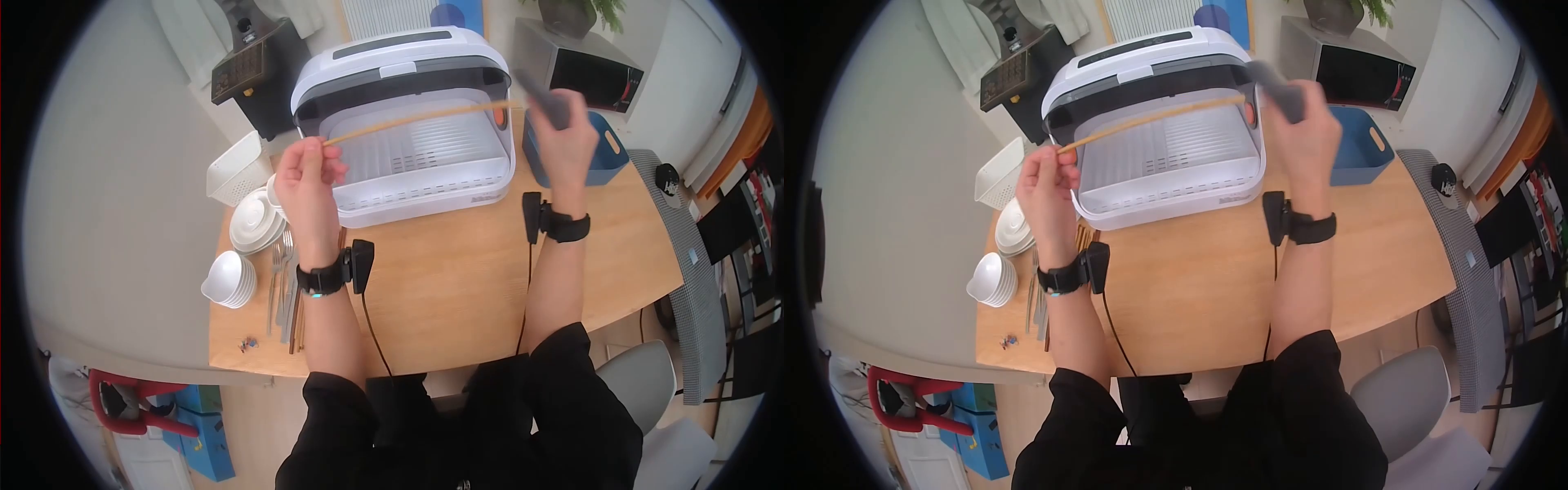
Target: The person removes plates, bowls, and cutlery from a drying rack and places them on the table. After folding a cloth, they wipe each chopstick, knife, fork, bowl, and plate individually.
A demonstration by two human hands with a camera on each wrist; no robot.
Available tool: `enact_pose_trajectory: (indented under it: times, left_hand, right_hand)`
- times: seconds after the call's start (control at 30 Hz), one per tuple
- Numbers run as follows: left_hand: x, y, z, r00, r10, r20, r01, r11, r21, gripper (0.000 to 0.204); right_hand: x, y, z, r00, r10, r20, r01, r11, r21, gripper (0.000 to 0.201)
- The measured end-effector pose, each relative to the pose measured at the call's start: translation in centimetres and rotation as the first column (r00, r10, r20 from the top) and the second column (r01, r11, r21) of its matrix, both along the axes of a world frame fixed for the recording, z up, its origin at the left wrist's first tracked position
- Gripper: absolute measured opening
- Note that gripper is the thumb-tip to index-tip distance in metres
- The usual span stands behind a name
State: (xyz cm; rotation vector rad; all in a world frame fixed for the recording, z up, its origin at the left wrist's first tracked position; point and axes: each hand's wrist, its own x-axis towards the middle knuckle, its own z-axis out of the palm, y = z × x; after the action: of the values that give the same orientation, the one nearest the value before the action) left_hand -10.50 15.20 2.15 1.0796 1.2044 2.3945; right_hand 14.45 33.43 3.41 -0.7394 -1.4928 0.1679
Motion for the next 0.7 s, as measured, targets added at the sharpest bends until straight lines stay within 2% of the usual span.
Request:
enact_pose_trajectory:
  times: [0.07,0.1,0.13,0.17,0.2,0.23,0.27,0.3,0.33,0.37,0.4,0.43,0.5,0.53,0.6,0.63,0.67,0.7]
  left_hand:
    - [-0.5,1.6,-1.7,0.996,-0.021,0.084,0.034,0.987,-0.158,0.017]
    - [-0.4,2.2,-2.4,0.996,-0.023,0.086,0.036,0.987,-0.159,0.017]
    - [0.0,2.8,-3.0,0.998,-0.050,0.042,0.060,0.958,-0.280,0.017]
    - [0.2,3.3,-3.5,0.996,-0.085,-0.001,0.078,0.915,-0.397,0.017]
    - [0.2,3.7,-4.2,0.996,-0.090,0.000,0.083,0.913,-0.399,0.017]
    - [0.1,4.0,-4.9,0.988,-0.150,-0.049,0.107,0.864,-0.493,0.017]
    - [-0.1,4.4,-5.6,0.973,-0.212,-0.092,0.121,0.805,-0.581,0.017]
    - [-0.4,4.6,-6.2,0.958,-0.201,-0.202,0.017,0.747,-0.665,0.018]
    - [-0.2,4.7,-6.4,0.958,-0.204,-0.203,0.018,0.746,-0.666,0.018]
    - [0.1,4.7,-6.6,0.888,-0.184,-0.421,-0.189,0.689,-0.699,0.020]
    - [0.3,4.8,-6.8,0.766,-0.182,-0.617,-0.395,0.624,-0.674,0.022]
    - [0.3,4.8,-7.2,0.765,-0.182,-0.618,-0.393,0.628,-0.672,0.022]
    - [0.4,4.7,-8.0,0.576,-0.193,-0.795,-0.597,0.565,-0.570,0.025]
    - [0.7,4.8,-7.7,0.575,-0.195,-0.795,-0.595,0.567,-0.570,0.025]
    - [1.8,4.6,-6.5,0.645,-0.178,-0.743,-0.555,0.559,-0.616,0.025]
    - [2.3,4.5,-5.8,0.644,-0.176,-0.744,-0.560,0.554,-0.616,0.025]
    - [2.8,4.4,-5.0,0.810,-0.211,-0.547,-0.257,0.711,-0.655,0.027]
    - [3.4,4.2,-4.1,0.901,-0.293,-0.320,0.060,0.815,-0.577,0.030]
  right_hand:
    - [2.4,-0.1,1.3,0.942,-0.010,-0.334,-0.076,0.967,-0.242,0.027]
    - [2.9,-0.1,1.8,0.943,-0.012,-0.332,-0.073,0.967,-0.244,0.027]
    - [3.4,-0.1,2.1,0.834,0.103,-0.543,-0.250,0.947,-0.204,0.026]
    - [3.8,-0.1,2.4,0.664,0.200,-0.721,-0.407,0.905,-0.124,0.025]
    - [3.9,-0.2,2.4,0.665,0.194,-0.721,-0.402,0.907,-0.127,0.025]
    - [3.7,-0.5,2.5,0.549,0.334,-0.767,-0.610,0.787,-0.094,0.023]
    - [3.4,-0.7,2.5,0.399,0.443,-0.803,-0.782,0.622,-0.045,0.022]
    - [2.9,-0.8,2.4,0.314,0.481,-0.818,-0.855,0.519,-0.023,0.019]
    - [2.4,-0.9,2.1,0.315,0.480,-0.819,-0.853,0.521,-0.023,0.019]
    - [1.9,-0.9,1.8,0.216,0.493,-0.843,-0.916,0.401,0.000,0.018]
    - [1.4,-0.9,1.7,0.115,0.495,-0.861,-0.961,0.275,0.030,0.018]
    - [0.8,-1.1,1.6,0.116,0.498,-0.859,-0.960,0.278,0.031,0.018]
    - [-0.4,-1.7,1.2,-0.160,0.455,-0.876,-0.987,-0.101,0.128,0.020]
    - [-1.1,-1.5,0.6,-0.237,0.457,-0.857,-0.963,-0.231,0.143,0.026]
    - [-2.7,-2.8,0.1,-0.334,0.391,-0.858,-0.901,-0.400,0.169,0.030]
    - [-3.5,-3.2,-0.3,-0.339,0.386,-0.858,-0.898,-0.404,0.173,0.030]
    - [-4.3,-3.6,-0.7,-0.359,0.380,-0.852,-0.871,-0.465,0.159,0.031]
    - [-5.0,-4.0,-0.9,-0.381,0.374,-0.846,-0.838,-0.526,0.145,0.032]
